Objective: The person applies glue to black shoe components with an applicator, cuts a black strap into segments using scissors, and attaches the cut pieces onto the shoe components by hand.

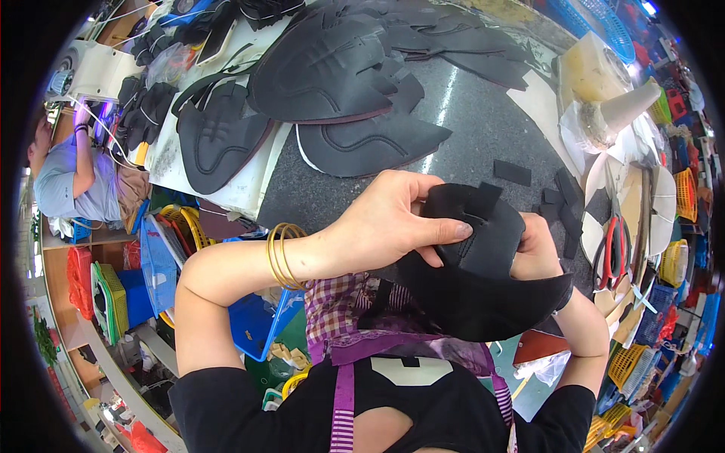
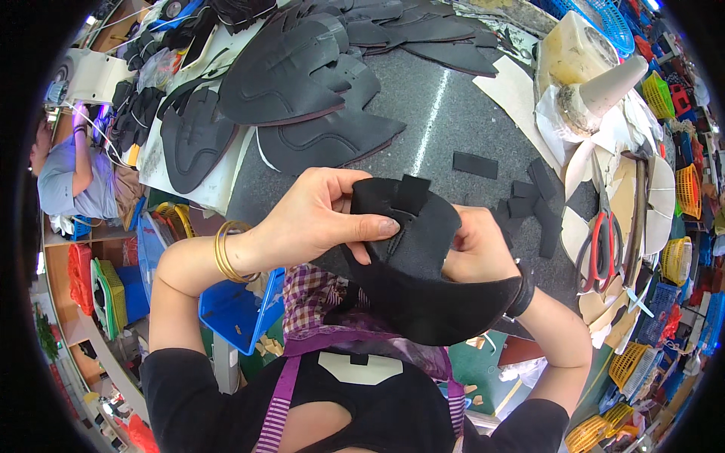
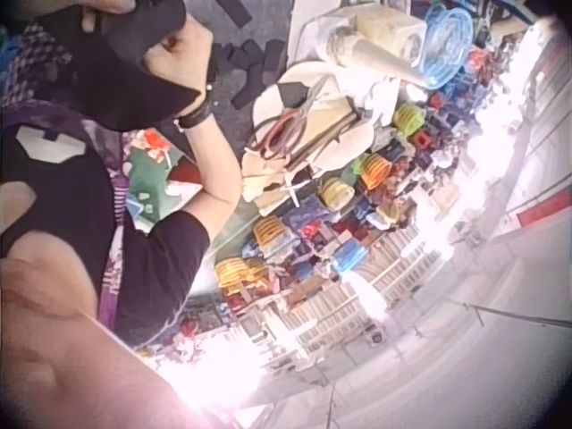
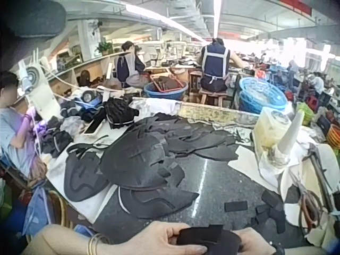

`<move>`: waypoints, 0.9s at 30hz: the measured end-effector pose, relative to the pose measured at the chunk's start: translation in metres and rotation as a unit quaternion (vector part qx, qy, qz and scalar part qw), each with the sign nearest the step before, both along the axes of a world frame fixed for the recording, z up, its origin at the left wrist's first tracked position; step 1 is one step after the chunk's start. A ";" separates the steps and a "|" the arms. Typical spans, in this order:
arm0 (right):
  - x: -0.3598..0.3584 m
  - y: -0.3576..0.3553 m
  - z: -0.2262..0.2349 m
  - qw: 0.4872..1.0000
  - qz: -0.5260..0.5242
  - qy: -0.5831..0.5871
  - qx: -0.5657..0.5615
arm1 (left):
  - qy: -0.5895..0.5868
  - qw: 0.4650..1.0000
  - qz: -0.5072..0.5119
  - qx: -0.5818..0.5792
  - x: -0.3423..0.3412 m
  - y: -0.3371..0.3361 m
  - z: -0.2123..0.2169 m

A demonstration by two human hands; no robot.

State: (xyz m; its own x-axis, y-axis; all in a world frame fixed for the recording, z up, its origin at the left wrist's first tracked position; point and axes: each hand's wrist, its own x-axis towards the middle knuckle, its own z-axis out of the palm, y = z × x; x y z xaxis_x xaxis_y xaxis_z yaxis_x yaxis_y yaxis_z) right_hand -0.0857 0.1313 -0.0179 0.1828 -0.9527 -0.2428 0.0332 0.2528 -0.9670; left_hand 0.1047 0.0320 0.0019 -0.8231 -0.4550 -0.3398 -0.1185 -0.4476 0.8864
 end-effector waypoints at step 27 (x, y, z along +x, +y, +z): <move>-0.015 -0.058 0.054 0.969 0.100 0.224 0.004 | -0.070 0.995 -0.058 -0.048 -0.004 -0.006 -0.004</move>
State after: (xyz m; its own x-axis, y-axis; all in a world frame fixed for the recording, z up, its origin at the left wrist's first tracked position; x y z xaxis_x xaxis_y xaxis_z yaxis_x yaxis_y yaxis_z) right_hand -0.1004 0.0731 0.0359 0.2376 -0.9071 -0.3475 -0.4401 0.2184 -0.8710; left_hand 0.1012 0.0263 -0.0017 -0.8197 -0.3957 -0.4142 -0.2895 -0.3377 0.8956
